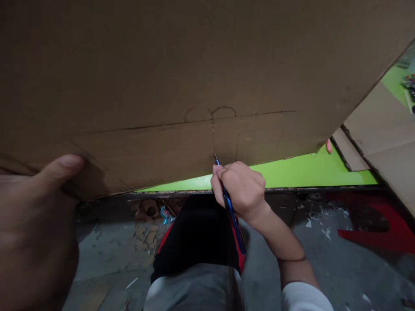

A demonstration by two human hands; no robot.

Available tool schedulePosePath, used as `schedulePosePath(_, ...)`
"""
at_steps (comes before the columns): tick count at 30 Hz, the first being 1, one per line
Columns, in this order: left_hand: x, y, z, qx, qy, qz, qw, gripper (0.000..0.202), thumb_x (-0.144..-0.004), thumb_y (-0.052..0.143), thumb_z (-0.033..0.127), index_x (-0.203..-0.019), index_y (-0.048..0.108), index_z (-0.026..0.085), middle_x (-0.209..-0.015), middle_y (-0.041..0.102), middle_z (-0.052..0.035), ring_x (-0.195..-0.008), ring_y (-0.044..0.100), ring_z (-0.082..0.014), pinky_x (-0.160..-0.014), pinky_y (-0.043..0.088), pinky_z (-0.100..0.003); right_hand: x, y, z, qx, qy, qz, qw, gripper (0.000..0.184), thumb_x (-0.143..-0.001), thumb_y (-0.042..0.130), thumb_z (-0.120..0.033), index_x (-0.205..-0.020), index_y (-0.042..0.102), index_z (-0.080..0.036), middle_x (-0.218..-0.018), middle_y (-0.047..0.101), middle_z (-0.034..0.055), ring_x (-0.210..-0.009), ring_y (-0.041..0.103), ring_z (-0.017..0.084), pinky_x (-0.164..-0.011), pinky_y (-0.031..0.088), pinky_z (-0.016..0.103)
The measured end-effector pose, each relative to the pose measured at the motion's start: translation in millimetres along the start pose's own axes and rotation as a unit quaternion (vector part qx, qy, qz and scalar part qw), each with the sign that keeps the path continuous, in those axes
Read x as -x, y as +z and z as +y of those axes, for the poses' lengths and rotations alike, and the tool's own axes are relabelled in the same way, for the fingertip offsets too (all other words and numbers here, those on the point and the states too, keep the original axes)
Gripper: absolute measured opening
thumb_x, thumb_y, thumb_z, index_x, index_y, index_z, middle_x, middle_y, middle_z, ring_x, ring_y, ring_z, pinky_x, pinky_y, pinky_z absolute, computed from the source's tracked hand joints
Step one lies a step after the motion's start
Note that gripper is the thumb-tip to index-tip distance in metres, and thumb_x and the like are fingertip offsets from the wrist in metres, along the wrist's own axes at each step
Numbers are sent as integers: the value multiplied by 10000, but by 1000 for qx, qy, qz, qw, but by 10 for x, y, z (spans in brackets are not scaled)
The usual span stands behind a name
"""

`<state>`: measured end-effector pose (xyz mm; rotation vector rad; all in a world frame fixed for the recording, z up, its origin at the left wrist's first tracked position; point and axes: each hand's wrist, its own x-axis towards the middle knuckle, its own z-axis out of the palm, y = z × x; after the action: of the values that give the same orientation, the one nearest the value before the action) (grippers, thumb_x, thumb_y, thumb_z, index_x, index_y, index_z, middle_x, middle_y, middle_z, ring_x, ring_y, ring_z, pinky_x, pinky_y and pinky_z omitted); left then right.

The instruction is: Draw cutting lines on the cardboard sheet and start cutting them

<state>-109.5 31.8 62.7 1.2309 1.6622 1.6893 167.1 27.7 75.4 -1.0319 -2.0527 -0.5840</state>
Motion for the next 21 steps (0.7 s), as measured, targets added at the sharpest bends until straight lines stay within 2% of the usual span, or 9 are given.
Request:
schedulePosePath(3,-24,57,64,24,47,22,998,282,-497,843,289,-691,675,173,-746,604,30,-791,603,-175,-801,545,-354,19,-8,8,-7,-6,11,1000,236,-738,666,-90,-723,473,-225,-539,569,-52,-476,542,92,-469,453,229)
schedulePosePath(5,-34,74,72,31,56,15,998,275,-503,841,254,-721,706,154,-777,654,23,-726,578,-124,-663,539,-242,27,-12,14,-15,-13,22,1000,245,-728,671,-78,-727,472,-222,-543,567,-51,-484,543,93,-472,453,225)
schedulePosePath(7,-36,75,58,33,47,5,998,271,-521,841,238,-745,722,141,-782,688,9,-688,575,-105,-582,517,-191,32,-11,20,-24,-22,28,999,252,-718,672,-65,-728,471,-216,-539,563,-48,-489,544,94,-472,448,221)
schedulePosePath(11,-34,67,17,54,19,-13,998,278,-539,842,238,-775,734,138,-795,718,-13,-694,613,-110,-587,535,-180,40,0,33,-41,-28,38,998,258,-708,672,-46,-729,472,-207,-532,553,-43,-488,540,98,-475,444,222)
schedulePosePath(16,-45,76,13,71,-2,-27,997,279,-530,849,229,-777,739,162,-770,728,5,-663,631,-96,-591,538,-154,33,5,50,-91,-21,31,995,247,-721,640,-24,-723,467,-201,-550,556,-26,-501,530,101,-499,457,219)
schedulePosePath(21,-56,85,30,69,1,-21,997,315,-503,857,252,-767,735,129,-760,727,-22,-642,645,-122,-560,548,-184,5,-10,48,-94,-2,14,995,241,-734,622,-36,-685,456,-204,-530,537,-31,-491,523,99,-502,447,208)
